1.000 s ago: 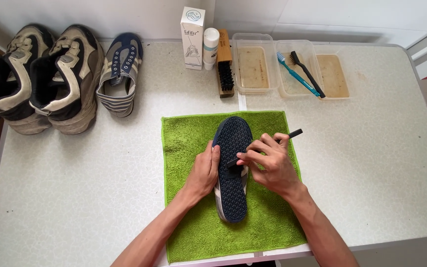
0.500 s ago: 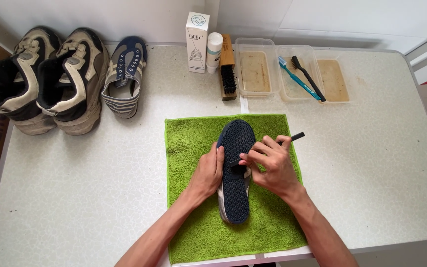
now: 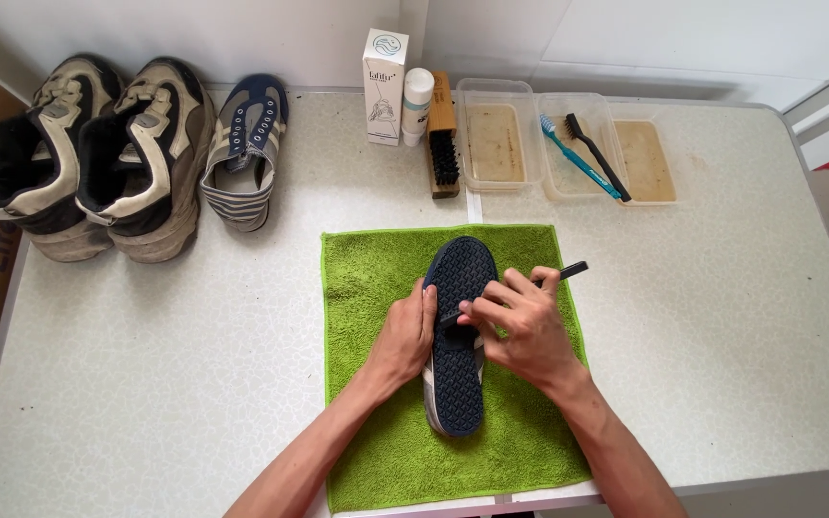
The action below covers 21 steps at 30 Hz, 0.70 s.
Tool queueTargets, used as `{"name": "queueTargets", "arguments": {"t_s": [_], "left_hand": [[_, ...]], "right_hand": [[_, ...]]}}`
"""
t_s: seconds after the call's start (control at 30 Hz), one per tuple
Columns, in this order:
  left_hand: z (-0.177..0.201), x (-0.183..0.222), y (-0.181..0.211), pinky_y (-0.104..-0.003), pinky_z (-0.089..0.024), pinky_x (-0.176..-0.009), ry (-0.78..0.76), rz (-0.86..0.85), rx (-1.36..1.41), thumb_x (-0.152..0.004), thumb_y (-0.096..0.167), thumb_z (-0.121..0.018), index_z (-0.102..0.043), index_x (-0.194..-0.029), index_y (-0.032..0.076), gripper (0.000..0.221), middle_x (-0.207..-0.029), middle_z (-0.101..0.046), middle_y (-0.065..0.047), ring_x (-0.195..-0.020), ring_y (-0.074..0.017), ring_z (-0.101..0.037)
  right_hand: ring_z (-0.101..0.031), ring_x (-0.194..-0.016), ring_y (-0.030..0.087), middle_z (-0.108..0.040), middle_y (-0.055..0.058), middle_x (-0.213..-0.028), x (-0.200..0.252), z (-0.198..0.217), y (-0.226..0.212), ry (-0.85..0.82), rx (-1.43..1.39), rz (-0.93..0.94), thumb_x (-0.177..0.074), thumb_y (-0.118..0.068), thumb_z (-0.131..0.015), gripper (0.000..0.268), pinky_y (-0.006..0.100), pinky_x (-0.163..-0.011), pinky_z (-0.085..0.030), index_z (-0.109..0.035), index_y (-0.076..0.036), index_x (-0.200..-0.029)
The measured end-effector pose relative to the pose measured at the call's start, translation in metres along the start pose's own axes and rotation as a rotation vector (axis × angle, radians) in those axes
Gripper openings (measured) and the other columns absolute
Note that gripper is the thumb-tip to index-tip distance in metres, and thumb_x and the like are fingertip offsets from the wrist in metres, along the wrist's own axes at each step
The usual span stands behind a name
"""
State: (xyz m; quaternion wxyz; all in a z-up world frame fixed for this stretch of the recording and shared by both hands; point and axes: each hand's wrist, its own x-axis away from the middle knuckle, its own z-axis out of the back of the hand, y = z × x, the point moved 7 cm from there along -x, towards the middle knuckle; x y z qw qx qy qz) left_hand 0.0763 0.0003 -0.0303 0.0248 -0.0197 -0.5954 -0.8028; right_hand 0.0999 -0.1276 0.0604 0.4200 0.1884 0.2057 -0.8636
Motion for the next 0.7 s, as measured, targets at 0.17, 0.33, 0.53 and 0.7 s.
{"name": "queueTargets", "arguments": {"t_s": [0.17, 0.33, 0.53, 0.7], "left_hand": [[-0.002, -0.001, -0.003, -0.050, -0.049, -0.059, -0.006, 0.002, 0.004, -0.111, 0.032, -0.028, -0.057, -0.108, 0.004, 0.040, -0.069, -0.064, -0.029, -0.064, -0.0393, -0.065], [-0.001, 0.000, 0.001, -0.049, -0.049, -0.059, -0.007, -0.005, -0.005, -0.110, 0.032, -0.030, -0.057, -0.107, 0.006, 0.038, -0.069, -0.064, -0.027, -0.063, -0.0398, -0.065], [-0.002, 0.000, 0.003, -0.054, -0.048, -0.060, -0.005, -0.017, -0.028, -0.111, 0.031, -0.029, -0.055, -0.105, 0.004, 0.038, -0.072, -0.063, -0.032, -0.067, -0.0480, -0.066], [-0.001, -0.002, -0.002, -0.051, -0.049, -0.059, 0.000, -0.016, -0.016, -0.110, 0.031, -0.029, -0.056, -0.105, 0.005, 0.038, -0.069, -0.063, -0.028, -0.063, -0.0433, -0.065]], "right_hand": [[-0.049, -0.067, 0.014, -0.053, -0.008, -0.063, 0.001, -0.003, 0.004, -0.060, -0.010, -0.045, -0.084, -0.023, -0.078, 0.024, 0.039, -0.084, -0.031, -0.062, -0.022, -0.065], [-0.051, -0.066, 0.013, -0.053, -0.008, -0.060, -0.001, -0.004, 0.007, -0.132, -0.030, -0.086, -0.082, -0.023, -0.077, 0.023, 0.039, -0.084, -0.032, -0.063, -0.023, -0.065], [-0.051, -0.065, 0.014, -0.053, -0.008, -0.060, 0.000, -0.006, 0.011, -0.137, -0.035, -0.056, -0.081, -0.024, -0.078, 0.022, 0.039, -0.083, -0.032, -0.062, -0.024, -0.065], [-0.050, -0.066, 0.014, -0.051, -0.007, -0.061, -0.001, -0.006, 0.013, -0.129, -0.059, -0.066, -0.084, -0.026, -0.077, 0.025, 0.038, -0.083, -0.032, -0.061, -0.023, -0.065]]}}
